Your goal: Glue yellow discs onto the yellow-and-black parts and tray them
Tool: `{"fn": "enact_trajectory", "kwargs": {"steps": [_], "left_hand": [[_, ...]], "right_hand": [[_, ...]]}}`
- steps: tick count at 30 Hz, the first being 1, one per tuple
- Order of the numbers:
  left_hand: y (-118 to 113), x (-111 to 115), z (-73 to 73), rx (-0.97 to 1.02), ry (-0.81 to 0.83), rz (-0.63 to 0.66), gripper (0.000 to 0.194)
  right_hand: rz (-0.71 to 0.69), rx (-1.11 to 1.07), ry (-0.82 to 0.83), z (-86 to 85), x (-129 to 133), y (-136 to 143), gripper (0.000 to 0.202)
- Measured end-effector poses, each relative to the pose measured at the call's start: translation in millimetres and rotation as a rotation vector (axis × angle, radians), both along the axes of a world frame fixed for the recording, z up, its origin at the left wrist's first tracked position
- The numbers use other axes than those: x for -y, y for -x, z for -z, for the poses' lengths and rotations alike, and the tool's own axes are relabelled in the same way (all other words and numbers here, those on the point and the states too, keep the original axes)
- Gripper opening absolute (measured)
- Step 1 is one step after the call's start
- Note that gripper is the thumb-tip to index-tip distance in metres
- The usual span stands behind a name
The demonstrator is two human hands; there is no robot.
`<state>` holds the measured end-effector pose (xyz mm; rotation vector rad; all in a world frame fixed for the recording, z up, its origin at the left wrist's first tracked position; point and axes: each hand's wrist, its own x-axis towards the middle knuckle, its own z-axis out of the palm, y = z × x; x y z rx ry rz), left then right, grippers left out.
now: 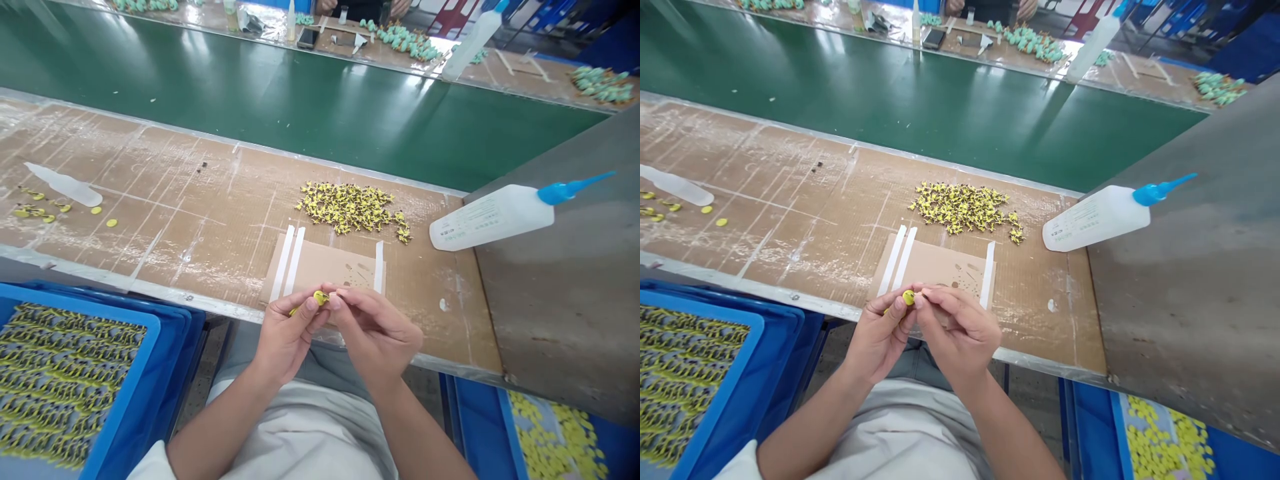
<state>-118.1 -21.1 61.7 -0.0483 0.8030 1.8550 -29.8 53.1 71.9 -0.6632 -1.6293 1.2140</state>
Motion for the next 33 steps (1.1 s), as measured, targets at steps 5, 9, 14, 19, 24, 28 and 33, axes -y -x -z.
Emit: {"fn": "enact_trajectory", "kwargs": {"steps": [5, 9, 14, 19, 24, 28, 33], "left_hand": [[-0.7, 0.6, 0.0, -0.02, 0.037, -0.02, 0.018], [-0.1, 3.2, -1.3, -0.099, 0.054, -0.038, 0.017], [3.3, 5.3, -1.6, -0.214, 0.08, -0.032, 0.017], [8.0, 4.8, -0.5, -0.244, 0.107, -0.028, 0.016], [11.7, 5.5, -0.6, -0.194, 0.168, -0.048, 0.02], [11.1, 6.3, -3.7, -0.148, 0.22, -0.085, 0.017], [7.7, 8.9, -6.3, -0.152, 0.203, -0.138, 0.012]], "right_hand": [[0.007, 0.021, 0.012, -0.9, 0.1, 0.9, 0.029], [0.008, 0.056, 0.008, -2.8, 0.7, 1.6, 0.028], [-0.03, 0.089, 0.037, -2.4, -1.1, -0.1, 0.025], [-0.034, 0.106, 0.043, -0.2, -4.1, -0.9, 0.023], [-0.034, 0.124, 0.057, 0.8, -4.0, 1.3, 0.021], [-0.021, 0.118, 0.056, 1.1, -1.9, 3.9, 0.018], [0.007, 0.121, 0.055, 0.2, 2.4, 6.4, 0.015]]}}
